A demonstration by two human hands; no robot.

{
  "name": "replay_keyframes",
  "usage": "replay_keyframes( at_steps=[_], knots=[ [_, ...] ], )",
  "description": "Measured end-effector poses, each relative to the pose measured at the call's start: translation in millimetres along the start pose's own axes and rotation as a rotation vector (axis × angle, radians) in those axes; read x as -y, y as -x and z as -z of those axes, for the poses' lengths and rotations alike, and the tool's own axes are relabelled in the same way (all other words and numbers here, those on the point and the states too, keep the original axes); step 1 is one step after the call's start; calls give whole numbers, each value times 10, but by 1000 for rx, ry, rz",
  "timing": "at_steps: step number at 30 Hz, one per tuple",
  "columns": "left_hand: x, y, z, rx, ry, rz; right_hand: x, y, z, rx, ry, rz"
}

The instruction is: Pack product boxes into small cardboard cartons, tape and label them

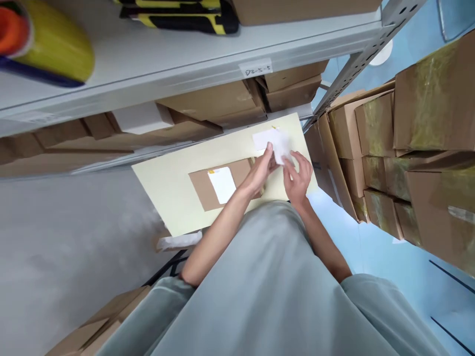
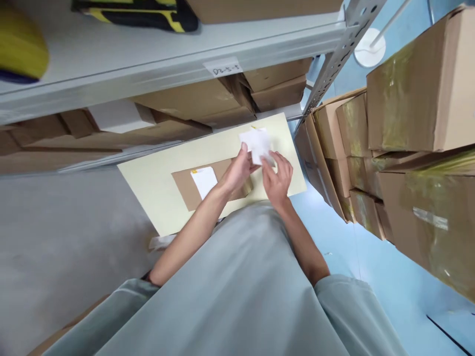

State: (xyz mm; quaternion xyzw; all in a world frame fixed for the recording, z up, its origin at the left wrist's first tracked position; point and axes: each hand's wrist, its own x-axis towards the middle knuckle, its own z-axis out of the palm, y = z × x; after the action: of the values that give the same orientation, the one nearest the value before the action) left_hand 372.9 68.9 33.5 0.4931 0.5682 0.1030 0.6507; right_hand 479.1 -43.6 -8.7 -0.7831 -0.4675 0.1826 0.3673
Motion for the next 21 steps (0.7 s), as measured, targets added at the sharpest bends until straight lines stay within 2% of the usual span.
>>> replay_keyframes(
  at_steps=[2, 5, 9, 12, 14, 17, 21],
  knots=[
    [129, 427, 199, 25, 229, 34, 226, 235, -16, 127, -48, 59],
    [391, 861, 580, -9, 418, 70, 533, 520, 12, 302, -177, 45],
    [712, 1229, 1103, -40, 427, 89, 887, 685, 37, 623, -500, -25],
    [879, 1498, 1428, -59, 347, 90, 1172, 718, -95, 829, -660, -44],
    [958, 1691, 1639, -61, 329, 57, 1387, 742, -232, 888, -674, -38],
    [1050, 2006, 1990, -64, 373, -25, 1743, 788, -383, 911, -639, -29],
    [1187, 2386, 2470, -152, 397, -5, 2244, 863, -410, 948, -625, -7]
  ],
)
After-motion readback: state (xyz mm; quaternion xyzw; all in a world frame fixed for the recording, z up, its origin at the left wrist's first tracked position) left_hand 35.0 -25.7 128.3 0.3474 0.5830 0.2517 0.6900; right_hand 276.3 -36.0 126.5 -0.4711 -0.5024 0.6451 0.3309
